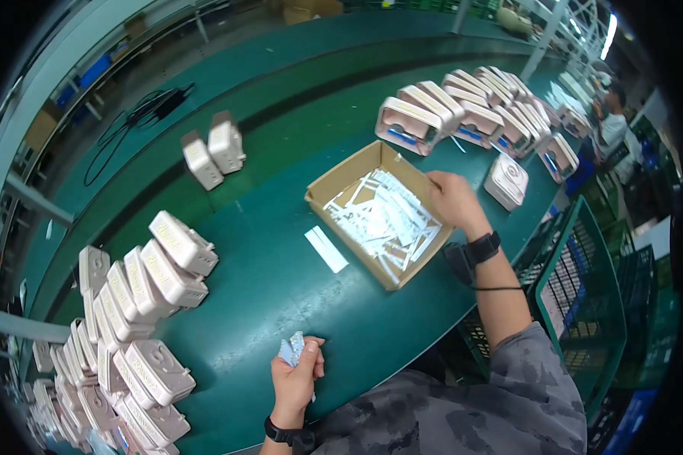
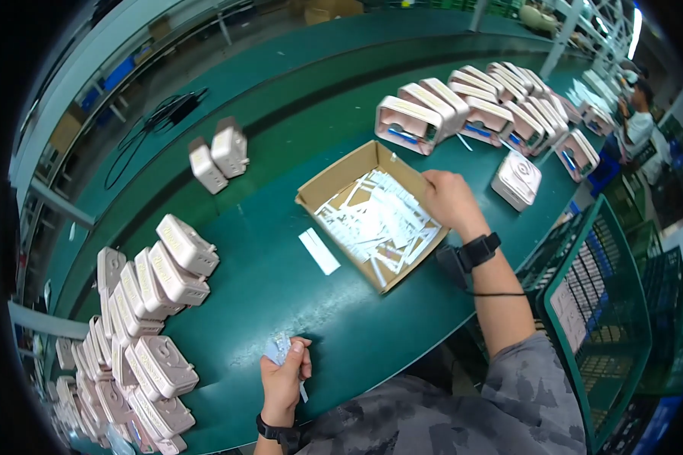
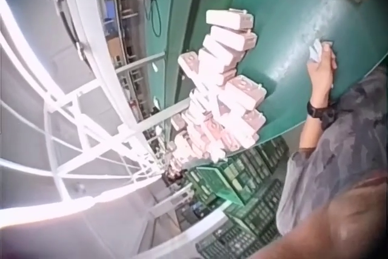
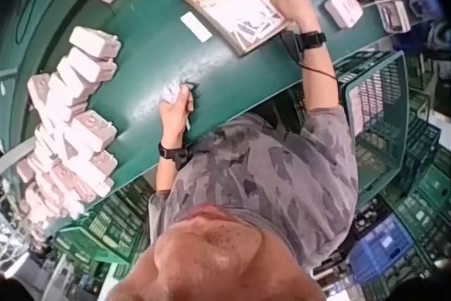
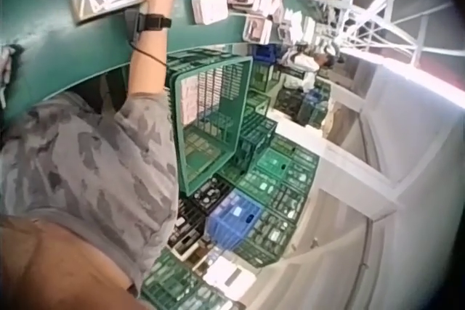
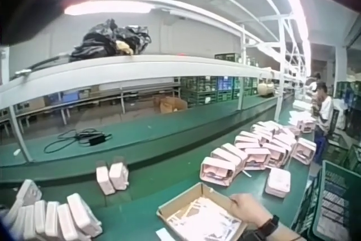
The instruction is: Assembling small electronic components and organizing them in stacks on a production floor.
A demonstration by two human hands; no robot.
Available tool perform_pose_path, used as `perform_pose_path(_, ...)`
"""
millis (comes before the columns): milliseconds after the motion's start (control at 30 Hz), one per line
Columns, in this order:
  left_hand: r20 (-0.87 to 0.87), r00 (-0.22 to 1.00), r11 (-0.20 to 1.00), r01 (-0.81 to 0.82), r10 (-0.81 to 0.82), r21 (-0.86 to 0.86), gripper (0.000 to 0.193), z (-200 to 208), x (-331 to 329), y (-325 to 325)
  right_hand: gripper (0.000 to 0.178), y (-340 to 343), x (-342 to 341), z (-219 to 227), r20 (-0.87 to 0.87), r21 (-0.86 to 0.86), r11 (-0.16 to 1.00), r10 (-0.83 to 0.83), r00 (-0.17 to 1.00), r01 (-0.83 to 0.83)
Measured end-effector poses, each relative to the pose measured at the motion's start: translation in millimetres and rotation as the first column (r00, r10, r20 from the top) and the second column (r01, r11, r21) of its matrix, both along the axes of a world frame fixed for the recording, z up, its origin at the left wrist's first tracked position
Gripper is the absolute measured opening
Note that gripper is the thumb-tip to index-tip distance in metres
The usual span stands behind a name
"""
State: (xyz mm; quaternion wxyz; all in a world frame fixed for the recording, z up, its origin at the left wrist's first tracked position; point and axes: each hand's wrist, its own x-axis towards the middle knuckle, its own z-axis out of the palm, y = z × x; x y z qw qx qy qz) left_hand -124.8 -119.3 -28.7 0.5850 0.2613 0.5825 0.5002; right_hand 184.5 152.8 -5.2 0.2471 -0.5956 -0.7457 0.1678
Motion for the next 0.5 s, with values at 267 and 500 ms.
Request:
perform_pose_path(267, 0.124, 0.984, 0.991, -0.131, 0.127, 0.025, 0.022, -1, -31, 1, 0.044, 14, -112, 76, 0.128, 0.475, 0.878, -0.006, 0.992, -0.056)
perform_pose_path(500, 0.170, 0.958, 0.967, -0.246, 0.233, 0.064, 0.022, 6, -58, -15, 0.077, 85, -311, 62, 0.127, 0.239, 0.921, 0.283, 0.951, -0.307)
